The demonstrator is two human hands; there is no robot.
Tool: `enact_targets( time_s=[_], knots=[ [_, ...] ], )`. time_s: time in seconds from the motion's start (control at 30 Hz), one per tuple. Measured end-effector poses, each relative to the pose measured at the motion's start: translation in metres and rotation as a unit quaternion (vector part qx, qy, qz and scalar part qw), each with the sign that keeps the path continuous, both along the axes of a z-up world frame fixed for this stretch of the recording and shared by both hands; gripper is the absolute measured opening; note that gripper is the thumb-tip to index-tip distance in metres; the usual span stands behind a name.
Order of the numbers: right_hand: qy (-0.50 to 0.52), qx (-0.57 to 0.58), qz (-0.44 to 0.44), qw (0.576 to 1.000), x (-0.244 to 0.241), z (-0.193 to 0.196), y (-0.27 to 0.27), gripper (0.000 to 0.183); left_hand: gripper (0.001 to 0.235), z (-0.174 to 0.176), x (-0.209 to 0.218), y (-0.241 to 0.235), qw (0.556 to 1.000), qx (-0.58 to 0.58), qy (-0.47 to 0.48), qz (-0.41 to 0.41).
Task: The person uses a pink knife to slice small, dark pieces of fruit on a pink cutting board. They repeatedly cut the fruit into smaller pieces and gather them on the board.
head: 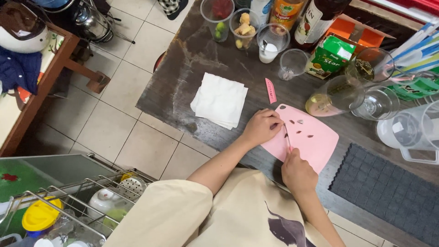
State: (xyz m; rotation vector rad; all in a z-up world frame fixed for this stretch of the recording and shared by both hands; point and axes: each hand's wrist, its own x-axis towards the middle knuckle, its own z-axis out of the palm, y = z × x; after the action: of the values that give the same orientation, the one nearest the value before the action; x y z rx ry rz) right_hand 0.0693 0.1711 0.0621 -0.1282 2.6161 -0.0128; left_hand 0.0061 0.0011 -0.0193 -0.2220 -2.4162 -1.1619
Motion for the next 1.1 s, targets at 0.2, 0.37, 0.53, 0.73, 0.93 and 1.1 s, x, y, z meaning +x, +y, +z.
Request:
enact_targets(
  time_s=[0.2,0.37,0.53,0.73,0.93,1.1],
  knots=[
    [-0.008,0.007,-0.018,1.000,0.005,0.001,0.006,0.045,0.005,-0.009,-0.002,0.001,1.000,0.006,-0.006,0.001],
    [-0.011,0.003,-0.033,0.999,0.011,0.000,0.010,0.047,0.002,-0.005,-0.002,-0.005,1.000,0.012,-0.014,-0.011],
    [-0.031,-0.030,-0.079,0.996,0.007,0.028,0.007,0.052,0.002,0.004,0.002,-0.004,0.999,0.030,-0.039,-0.020],
    [-0.026,-0.105,-0.131,0.985,0.005,0.045,0.006,0.056,0.003,0.004,0.003,-0.005,0.998,0.036,-0.044,-0.022],
    [-0.064,-0.109,-0.123,0.984,0.006,0.044,0.007,0.060,0.005,-0.004,0.000,-0.005,0.998,0.044,-0.036,-0.028],
    [-0.067,-0.147,-0.164,0.973,-0.001,0.047,0.010,0.061,0.011,-0.010,-0.001,-0.005,0.998,0.057,-0.021,-0.018]
  ],
)
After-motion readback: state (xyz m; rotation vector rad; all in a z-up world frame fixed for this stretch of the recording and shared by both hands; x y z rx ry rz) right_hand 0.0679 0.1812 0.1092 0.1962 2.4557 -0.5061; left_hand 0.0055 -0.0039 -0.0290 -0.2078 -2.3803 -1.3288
